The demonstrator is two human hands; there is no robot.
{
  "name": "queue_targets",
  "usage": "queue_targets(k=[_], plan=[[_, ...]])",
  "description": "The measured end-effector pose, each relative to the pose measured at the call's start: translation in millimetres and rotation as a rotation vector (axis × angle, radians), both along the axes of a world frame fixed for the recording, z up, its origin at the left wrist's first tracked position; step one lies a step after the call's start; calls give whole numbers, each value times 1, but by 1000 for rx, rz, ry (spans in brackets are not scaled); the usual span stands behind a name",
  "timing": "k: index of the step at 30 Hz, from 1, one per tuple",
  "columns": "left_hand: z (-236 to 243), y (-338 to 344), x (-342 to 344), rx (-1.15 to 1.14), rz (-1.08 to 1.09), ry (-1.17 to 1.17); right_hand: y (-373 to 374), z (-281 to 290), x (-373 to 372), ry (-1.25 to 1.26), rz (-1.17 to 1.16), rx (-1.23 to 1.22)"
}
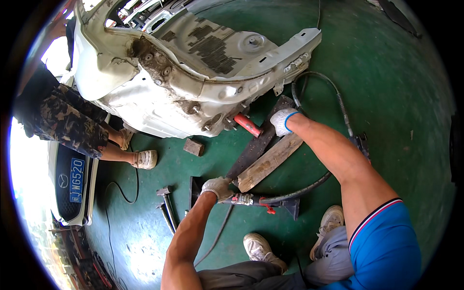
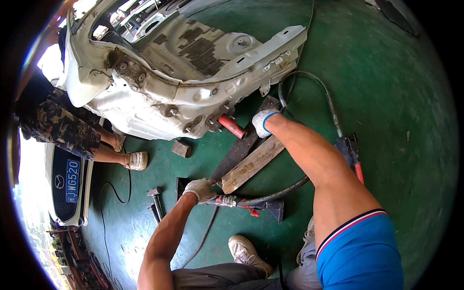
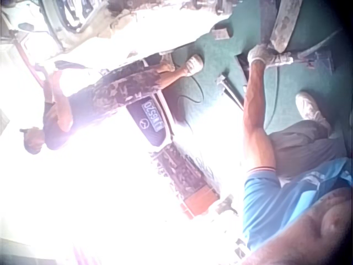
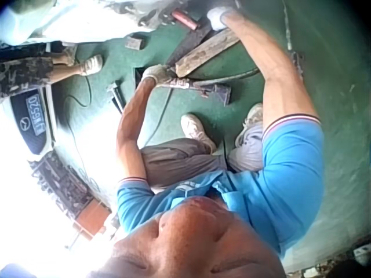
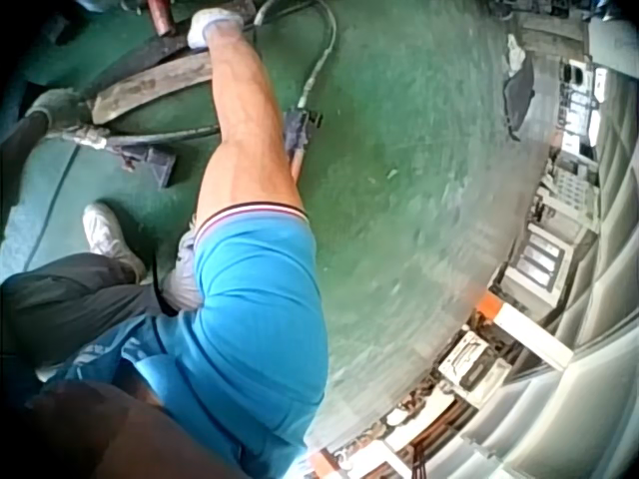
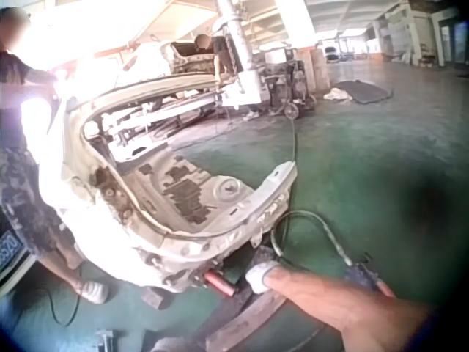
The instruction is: The person uses a pneumatic hammer and wooden blocks to straighten a damaged white car bumper. They repeatedly reposition the tools and apply force to the bumper's edge while kneeling on the workshop floor.
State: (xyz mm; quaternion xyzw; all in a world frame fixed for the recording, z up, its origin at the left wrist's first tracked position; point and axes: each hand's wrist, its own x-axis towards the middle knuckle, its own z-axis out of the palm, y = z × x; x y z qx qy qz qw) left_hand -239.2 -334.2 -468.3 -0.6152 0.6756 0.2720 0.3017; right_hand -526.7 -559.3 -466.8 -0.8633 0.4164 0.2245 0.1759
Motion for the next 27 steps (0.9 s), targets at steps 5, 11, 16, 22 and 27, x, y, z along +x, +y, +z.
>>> queue_targets(k=[5, 11, 16, 22, 27], plan=[[0, -1, 0, 26, 13, -14, 0, -2, 2, 0, -8, 10], [-9, -2, 4, 19, 5, -10, 1, -3, 4, 4, -16, 4], [-8, -2, 3, 22, 18, -6, 0, -4, 5, 16, -8, 14], [0, -5, -2, 47, 32, -7, -1, -7, 5, 1, -13, 21], [2, -2, -2, 16, 32, -2, -1, -7, 8, 19, -8, 33]])
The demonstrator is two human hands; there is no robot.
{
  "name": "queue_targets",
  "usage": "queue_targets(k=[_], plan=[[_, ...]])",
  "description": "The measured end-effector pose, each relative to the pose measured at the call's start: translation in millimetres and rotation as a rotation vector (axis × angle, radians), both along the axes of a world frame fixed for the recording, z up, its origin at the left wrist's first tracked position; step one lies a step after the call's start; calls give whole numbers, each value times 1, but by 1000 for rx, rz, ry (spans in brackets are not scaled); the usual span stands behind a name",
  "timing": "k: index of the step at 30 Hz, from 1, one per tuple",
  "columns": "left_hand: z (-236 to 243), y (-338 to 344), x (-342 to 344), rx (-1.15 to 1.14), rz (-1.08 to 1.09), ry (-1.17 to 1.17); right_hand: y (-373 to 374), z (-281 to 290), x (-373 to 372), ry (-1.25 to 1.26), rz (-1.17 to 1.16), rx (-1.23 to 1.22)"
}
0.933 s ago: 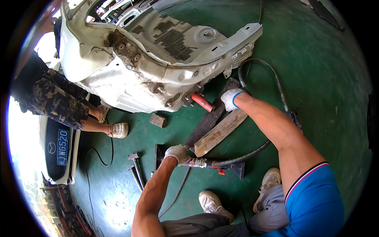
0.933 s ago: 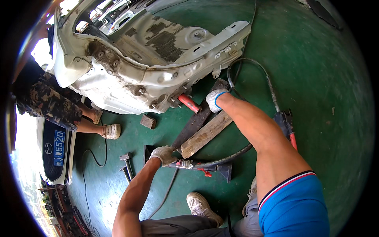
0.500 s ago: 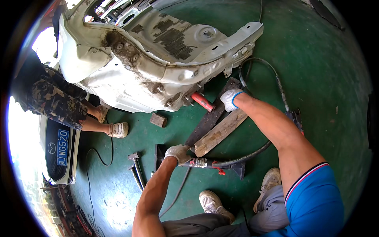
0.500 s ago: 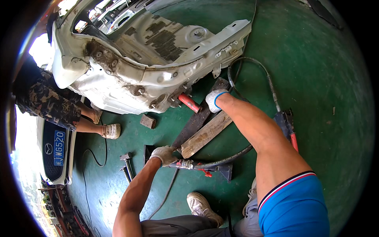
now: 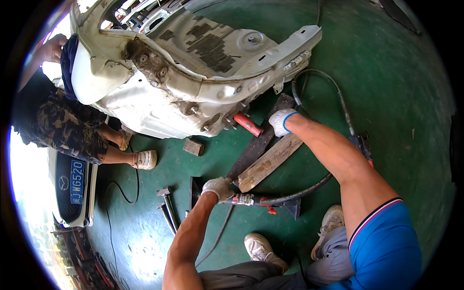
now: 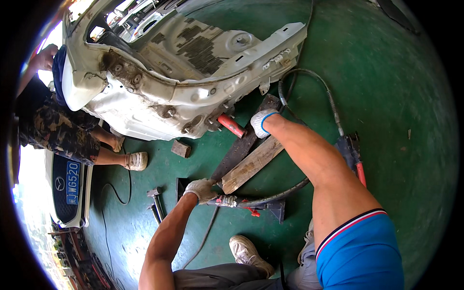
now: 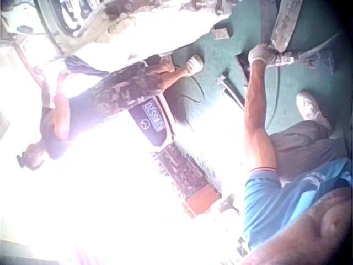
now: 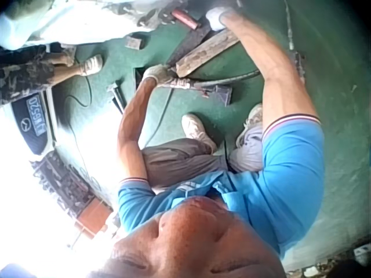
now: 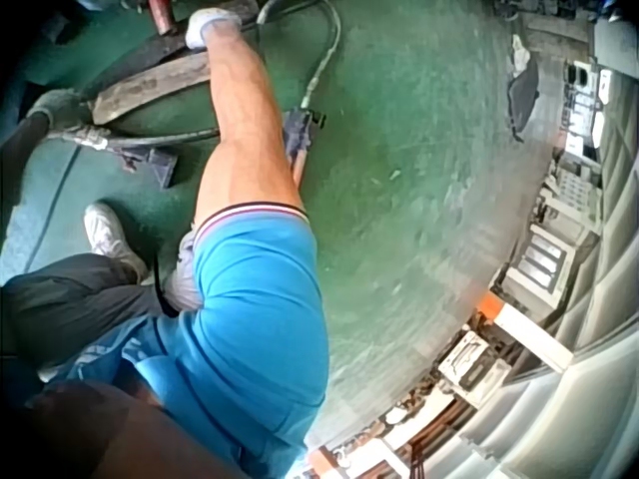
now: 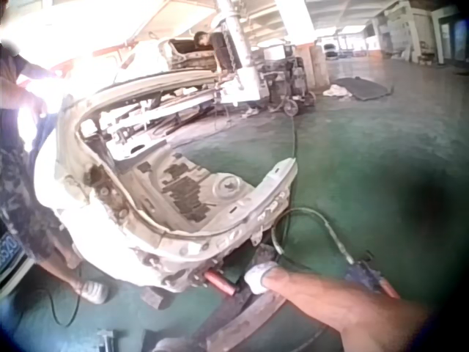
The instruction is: The person uses a pneumatic hammer and wooden blocks to straighten a damaged white car bumper. They repeatedly reposition the tools and apply force to the bumper's edge while kneeling on the workshop floor.
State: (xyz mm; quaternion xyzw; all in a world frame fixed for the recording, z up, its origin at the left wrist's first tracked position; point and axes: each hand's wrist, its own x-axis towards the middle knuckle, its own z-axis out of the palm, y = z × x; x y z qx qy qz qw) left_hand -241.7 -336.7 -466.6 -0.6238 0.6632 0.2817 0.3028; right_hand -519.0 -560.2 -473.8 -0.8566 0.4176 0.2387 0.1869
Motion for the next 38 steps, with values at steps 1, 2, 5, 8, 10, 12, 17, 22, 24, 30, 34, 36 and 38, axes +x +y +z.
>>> queue_targets(k=[1, 2, 5, 8, 10, 12, 17, 22, 24, 30, 34, 36, 38], plan=[[1, 0, -1, -4, 2, 3, 0, -1, 0, 3, -1, 3], [1, 0, -2, 0, 4, 5, 0, -2, -1, -5, -4, -6], [-4, 0, 1, 4, 0, 4, 0, -6, -2, -22, -4, -25], [-17, 1, 8, -5, -18, 2, -1, -8, -3, -23, 1, -24], [-20, 2, 10, -9, -19, 5, -2, -8, -4, -18, -1, -8], [-20, 2, 10, -8, -18, 5, -1, -7, -4, -10, 4, -6], [-14, 3, 6, -4, -11, 17, 0, -8, -5, -12, 8, -3], [-15, 4, 7, -13, -17, 22, 1, -11, -4, -24, -4, -21], [-18, 4, 9, -25, -27, 28, 0, -12, -5, -20, -6, -19], [-10, 2, 4, -5, -13, 29, 2, -10, -5, -20, -9, -24], [-13, 1, 6, -13, -31, 16, 2, -9, -5, -23, -10, -26], [-14, 1, 6, -14, -32, 10, 2, -7, -4, -21, -6, -18], [-13, 1, 6, -15, -32, 7, 2, -6, -3, -17, -4, -16]])
